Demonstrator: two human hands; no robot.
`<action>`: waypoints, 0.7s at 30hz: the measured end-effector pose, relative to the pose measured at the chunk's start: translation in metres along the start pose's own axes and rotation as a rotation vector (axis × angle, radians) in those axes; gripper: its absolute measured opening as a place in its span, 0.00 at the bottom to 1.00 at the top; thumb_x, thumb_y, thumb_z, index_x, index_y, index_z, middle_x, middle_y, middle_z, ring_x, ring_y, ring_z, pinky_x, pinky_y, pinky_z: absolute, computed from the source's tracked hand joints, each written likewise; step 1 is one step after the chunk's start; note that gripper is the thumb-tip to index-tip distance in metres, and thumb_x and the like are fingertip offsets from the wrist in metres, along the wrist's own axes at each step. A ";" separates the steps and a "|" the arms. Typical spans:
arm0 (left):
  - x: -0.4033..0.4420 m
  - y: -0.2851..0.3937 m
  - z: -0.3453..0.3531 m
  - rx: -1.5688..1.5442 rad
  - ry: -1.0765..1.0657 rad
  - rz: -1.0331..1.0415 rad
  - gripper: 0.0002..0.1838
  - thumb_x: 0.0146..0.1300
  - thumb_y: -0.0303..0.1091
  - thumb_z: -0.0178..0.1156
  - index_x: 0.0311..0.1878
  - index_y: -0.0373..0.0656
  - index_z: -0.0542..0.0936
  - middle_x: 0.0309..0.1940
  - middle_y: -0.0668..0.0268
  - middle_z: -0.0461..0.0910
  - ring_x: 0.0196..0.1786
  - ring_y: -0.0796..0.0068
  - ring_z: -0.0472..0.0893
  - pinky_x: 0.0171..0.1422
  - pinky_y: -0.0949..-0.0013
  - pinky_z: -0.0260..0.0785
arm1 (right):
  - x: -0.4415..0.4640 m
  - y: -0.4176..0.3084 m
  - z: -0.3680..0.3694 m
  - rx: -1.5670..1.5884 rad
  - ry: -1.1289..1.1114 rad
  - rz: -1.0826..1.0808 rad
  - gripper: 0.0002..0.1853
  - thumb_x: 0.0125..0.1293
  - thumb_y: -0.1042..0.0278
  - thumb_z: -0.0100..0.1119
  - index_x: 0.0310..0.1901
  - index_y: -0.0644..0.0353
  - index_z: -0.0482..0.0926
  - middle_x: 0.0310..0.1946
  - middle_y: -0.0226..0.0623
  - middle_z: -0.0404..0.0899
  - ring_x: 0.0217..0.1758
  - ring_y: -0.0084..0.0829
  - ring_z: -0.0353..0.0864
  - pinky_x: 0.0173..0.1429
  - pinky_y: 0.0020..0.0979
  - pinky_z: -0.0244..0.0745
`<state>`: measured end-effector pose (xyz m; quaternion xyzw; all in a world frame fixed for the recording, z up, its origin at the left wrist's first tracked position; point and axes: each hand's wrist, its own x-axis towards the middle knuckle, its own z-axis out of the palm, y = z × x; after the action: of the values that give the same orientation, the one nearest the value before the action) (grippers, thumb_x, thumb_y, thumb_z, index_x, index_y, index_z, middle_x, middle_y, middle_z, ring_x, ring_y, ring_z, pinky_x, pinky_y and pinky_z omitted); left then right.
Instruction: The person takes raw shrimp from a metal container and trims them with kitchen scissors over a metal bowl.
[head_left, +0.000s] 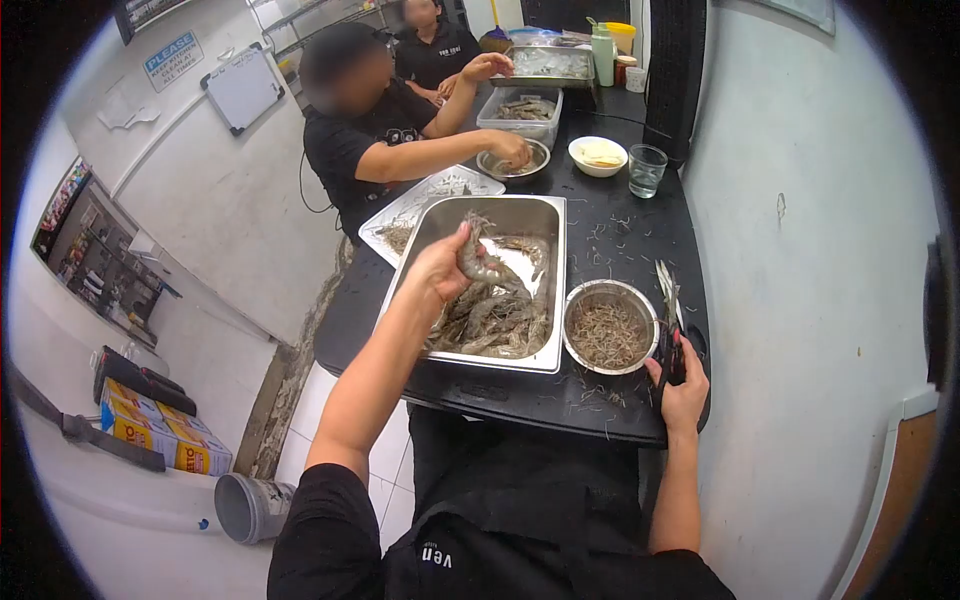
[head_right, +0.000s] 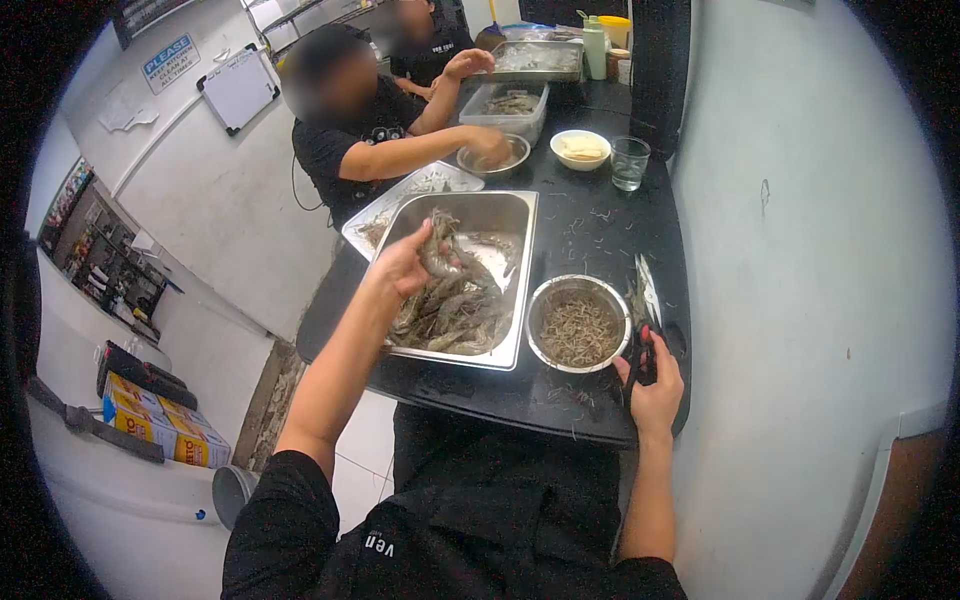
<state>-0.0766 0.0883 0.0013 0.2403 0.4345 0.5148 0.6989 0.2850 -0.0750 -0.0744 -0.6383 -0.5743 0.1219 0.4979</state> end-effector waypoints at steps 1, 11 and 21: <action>-0.002 -0.007 -0.002 -0.003 -0.003 -0.002 0.16 0.74 0.44 0.48 0.52 0.41 0.72 0.42 0.61 0.75 0.42 0.66 0.77 0.54 0.46 0.76 | 0.000 0.002 0.000 -0.003 0.003 0.001 0.33 0.51 0.67 0.77 0.57 0.68 0.75 0.44 0.38 0.82 0.42 0.25 0.81 0.50 0.27 0.75; -0.042 -0.013 0.037 0.002 -0.141 0.108 0.17 0.76 0.36 0.45 0.60 0.35 0.66 0.52 0.56 0.75 0.49 0.66 0.77 0.59 0.58 0.73 | -0.002 0.008 0.001 0.079 0.054 -0.099 0.34 0.46 0.62 0.80 0.55 0.62 0.78 0.36 0.35 0.80 0.36 0.26 0.77 0.43 0.28 0.74; -0.055 -0.045 0.040 0.707 -0.219 0.478 0.17 0.65 0.31 0.62 0.55 0.35 0.75 0.44 0.64 0.80 0.37 0.83 0.77 0.43 0.77 0.70 | 0.016 -0.074 -0.044 -0.135 -0.331 -0.245 0.42 0.37 0.56 0.83 0.56 0.62 0.77 0.35 0.36 0.79 0.39 0.29 0.79 0.43 0.30 0.75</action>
<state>-0.0240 0.0252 0.0062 0.6117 0.4396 0.4529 0.4769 0.2770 -0.0946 0.0108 -0.5670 -0.7284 0.1248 0.3638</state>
